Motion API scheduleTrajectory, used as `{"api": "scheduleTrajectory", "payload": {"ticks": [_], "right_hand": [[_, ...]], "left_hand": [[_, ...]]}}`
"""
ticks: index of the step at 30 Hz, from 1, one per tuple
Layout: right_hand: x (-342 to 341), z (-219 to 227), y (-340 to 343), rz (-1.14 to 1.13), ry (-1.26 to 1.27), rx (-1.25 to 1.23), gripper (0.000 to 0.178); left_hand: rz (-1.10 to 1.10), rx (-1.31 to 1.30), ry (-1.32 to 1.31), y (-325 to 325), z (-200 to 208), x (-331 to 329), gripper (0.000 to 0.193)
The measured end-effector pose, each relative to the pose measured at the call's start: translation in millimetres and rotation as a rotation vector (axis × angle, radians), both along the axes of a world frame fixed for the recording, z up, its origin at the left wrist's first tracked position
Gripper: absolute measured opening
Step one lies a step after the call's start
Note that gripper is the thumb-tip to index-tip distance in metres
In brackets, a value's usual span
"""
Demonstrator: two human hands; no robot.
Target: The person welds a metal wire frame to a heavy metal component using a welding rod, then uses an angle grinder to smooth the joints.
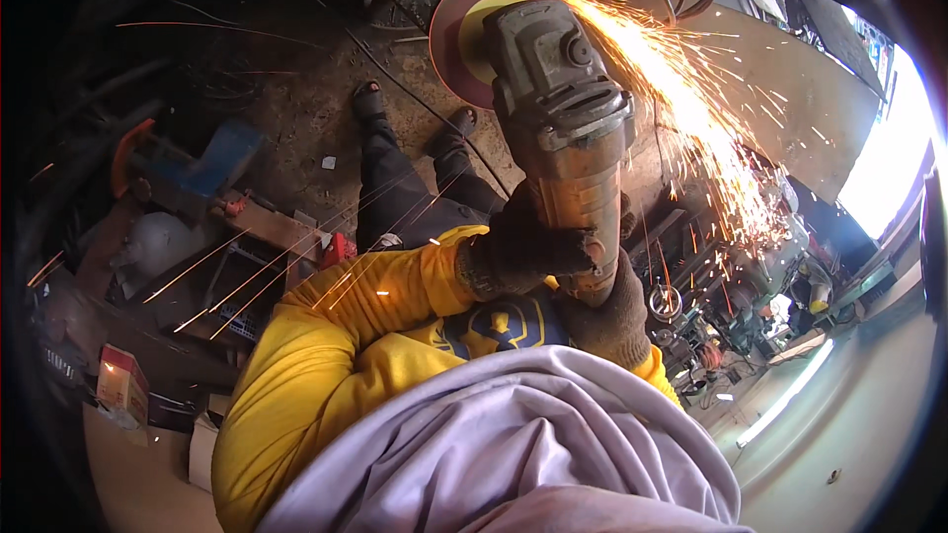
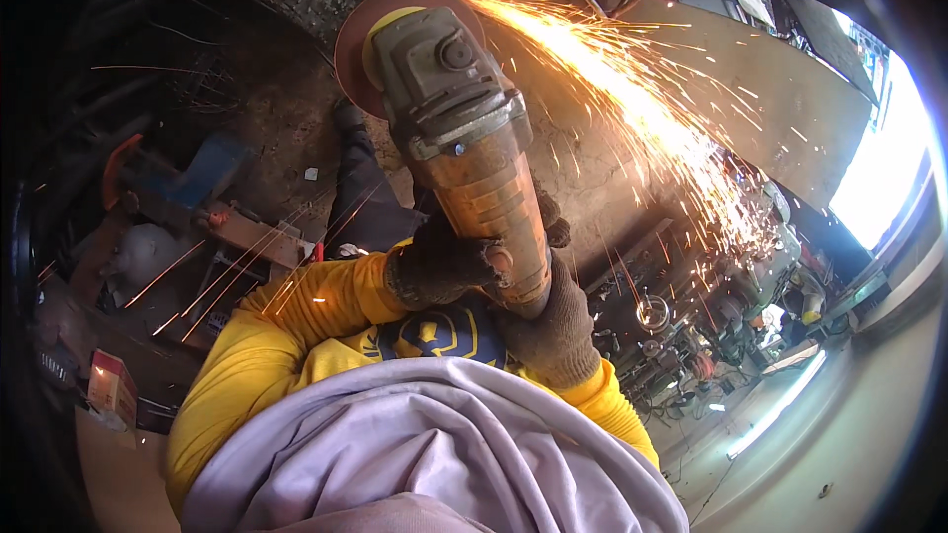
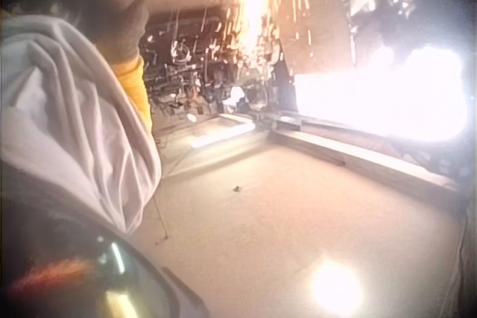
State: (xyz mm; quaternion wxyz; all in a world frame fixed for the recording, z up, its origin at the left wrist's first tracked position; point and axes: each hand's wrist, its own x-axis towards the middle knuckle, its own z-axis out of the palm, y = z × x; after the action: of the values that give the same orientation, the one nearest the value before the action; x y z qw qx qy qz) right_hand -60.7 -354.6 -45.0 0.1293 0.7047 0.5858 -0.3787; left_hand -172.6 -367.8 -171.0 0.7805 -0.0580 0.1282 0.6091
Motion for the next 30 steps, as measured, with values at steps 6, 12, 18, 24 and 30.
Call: {"api": "scheduleTrajectory", "payload": {"ticks": [6,12,18,24,30], "right_hand": [[2.7,-1.2,0.8,-0.005,0.009,-0.015,0.069],[4.9,-3.2,1.7,-0.009,0.033,0.002,0.070],[17.3,9.2,9.7,0.033,0.018,-0.062,0.076],[33.7,1.4,5.0,0.171,0.151,0.097,0.077],[36.1,-11.6,-0.7,0.177,0.376,0.422,0.077]], "left_hand": [[-0.031,0.053,0.047,0.3,-3.5,-2.3,0.073],[-0.058,0.080,-0.016,5.2,-10.9,8.1,0.078],[-0.091,0.157,0.172,-1.8,-3.4,-0.2,0.074],[-0.103,0.130,0.584,-20.6,-5.8,-3.0,0.077],[0.065,-0.016,0.404,11.7,37.7,-17.7,0.073]]}}
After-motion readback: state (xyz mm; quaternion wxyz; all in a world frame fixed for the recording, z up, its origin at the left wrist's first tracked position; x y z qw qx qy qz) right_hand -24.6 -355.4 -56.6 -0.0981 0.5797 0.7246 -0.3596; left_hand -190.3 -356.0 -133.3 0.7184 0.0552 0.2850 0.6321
